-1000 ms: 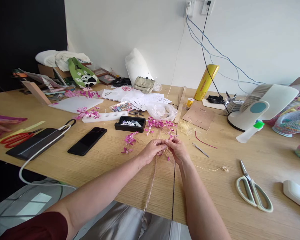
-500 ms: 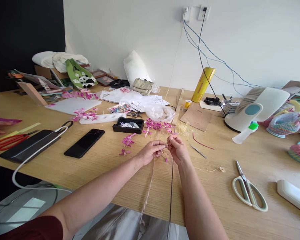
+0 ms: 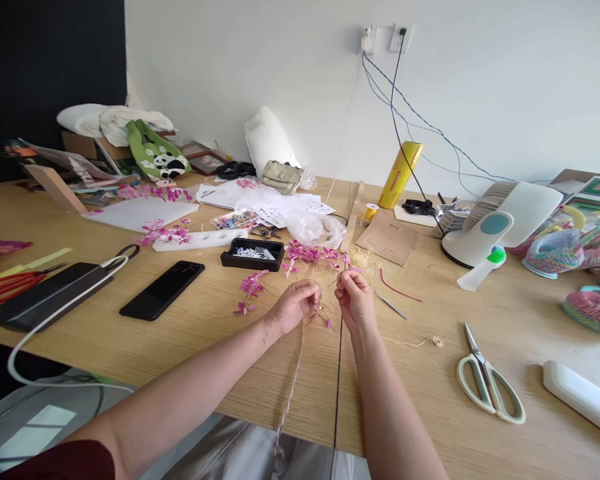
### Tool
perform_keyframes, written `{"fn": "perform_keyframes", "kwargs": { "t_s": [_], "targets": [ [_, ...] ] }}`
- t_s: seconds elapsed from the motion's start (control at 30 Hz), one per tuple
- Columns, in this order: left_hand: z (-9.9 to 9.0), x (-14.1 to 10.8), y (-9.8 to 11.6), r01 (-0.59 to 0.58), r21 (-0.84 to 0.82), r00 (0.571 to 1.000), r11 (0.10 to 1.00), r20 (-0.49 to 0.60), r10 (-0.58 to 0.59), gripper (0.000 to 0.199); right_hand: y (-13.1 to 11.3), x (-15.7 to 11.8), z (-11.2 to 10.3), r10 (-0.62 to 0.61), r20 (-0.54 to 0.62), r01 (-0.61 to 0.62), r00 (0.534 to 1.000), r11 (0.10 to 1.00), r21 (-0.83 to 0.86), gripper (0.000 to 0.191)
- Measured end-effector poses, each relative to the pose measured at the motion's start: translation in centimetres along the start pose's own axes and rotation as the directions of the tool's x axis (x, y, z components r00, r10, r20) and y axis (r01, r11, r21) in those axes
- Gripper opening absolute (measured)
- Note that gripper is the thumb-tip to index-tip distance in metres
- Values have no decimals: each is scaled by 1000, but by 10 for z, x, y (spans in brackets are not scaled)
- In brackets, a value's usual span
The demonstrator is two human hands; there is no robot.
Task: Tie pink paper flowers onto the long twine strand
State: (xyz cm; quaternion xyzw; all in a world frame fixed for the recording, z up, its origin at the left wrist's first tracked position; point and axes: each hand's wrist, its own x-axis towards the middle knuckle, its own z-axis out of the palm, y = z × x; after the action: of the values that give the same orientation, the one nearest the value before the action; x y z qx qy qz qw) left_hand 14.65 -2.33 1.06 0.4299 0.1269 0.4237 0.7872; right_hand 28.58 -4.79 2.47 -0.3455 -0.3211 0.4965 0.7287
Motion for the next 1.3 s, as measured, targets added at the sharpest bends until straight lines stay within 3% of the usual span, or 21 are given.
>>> {"fn": "perform_keyframes", "kwargs": {
  "t_s": [0.17,0.37,0.53,0.67,0.73,0.9,0.97,1.0,1.07,1.1,1.17,1.23,1.3],
  "targets": [
    [-1,3,3,-82,-57,986,995,-150,73,20,0,0,0,29,9,-30,1000,997,65,18],
    [-1,1,9,-47,-154,995,987,-91,33,22,3,1,-1,57,-12,-56,998,996,63,19],
    [3,1,8,-81,17,985,997,-154,83,25,3,-1,0,48,-10,-48,999,999,-1,20],
    [6,-2,7,16,246,993,969,-116,13,36,4,-2,2,25,-14,-26,1000,992,-119,20],
    [7,-2,6,20,313,994,950,-109,15,33,4,-3,4,13,-17,-16,1000,985,-169,20],
    [-1,3,2,-52,307,976,950,-188,114,25,3,-5,2,-11,-5,8,1000,918,-395,25],
    [-7,5,1,-50,241,969,969,-224,105,23,-1,-5,0,-178,-74,104,981,810,-577,32],
    [-10,7,0,-38,204,966,978,-243,88,23,-4,-6,-1,-323,-87,180,942,708,-683,32],
    [-14,8,-1,-6,139,964,990,-261,42,22,-11,-7,-1,-577,50,327,815,388,-861,23],
    [-15,9,-1,17,115,968,993,-251,13,22,-14,-8,1,-614,198,401,764,211,-891,17],
    [-15,8,0,69,91,978,993,-202,-49,23,-18,-8,3,-504,492,544,710,-51,-837,15],
    [-14,7,1,120,85,985,989,-135,-108,24,-19,-8,5,-346,650,637,676,-169,-752,19],
    [-12,6,3,150,73,986,986,-86,-144,25,-19,-6,4,-280,691,652,666,-231,-722,19]
  ]
}}
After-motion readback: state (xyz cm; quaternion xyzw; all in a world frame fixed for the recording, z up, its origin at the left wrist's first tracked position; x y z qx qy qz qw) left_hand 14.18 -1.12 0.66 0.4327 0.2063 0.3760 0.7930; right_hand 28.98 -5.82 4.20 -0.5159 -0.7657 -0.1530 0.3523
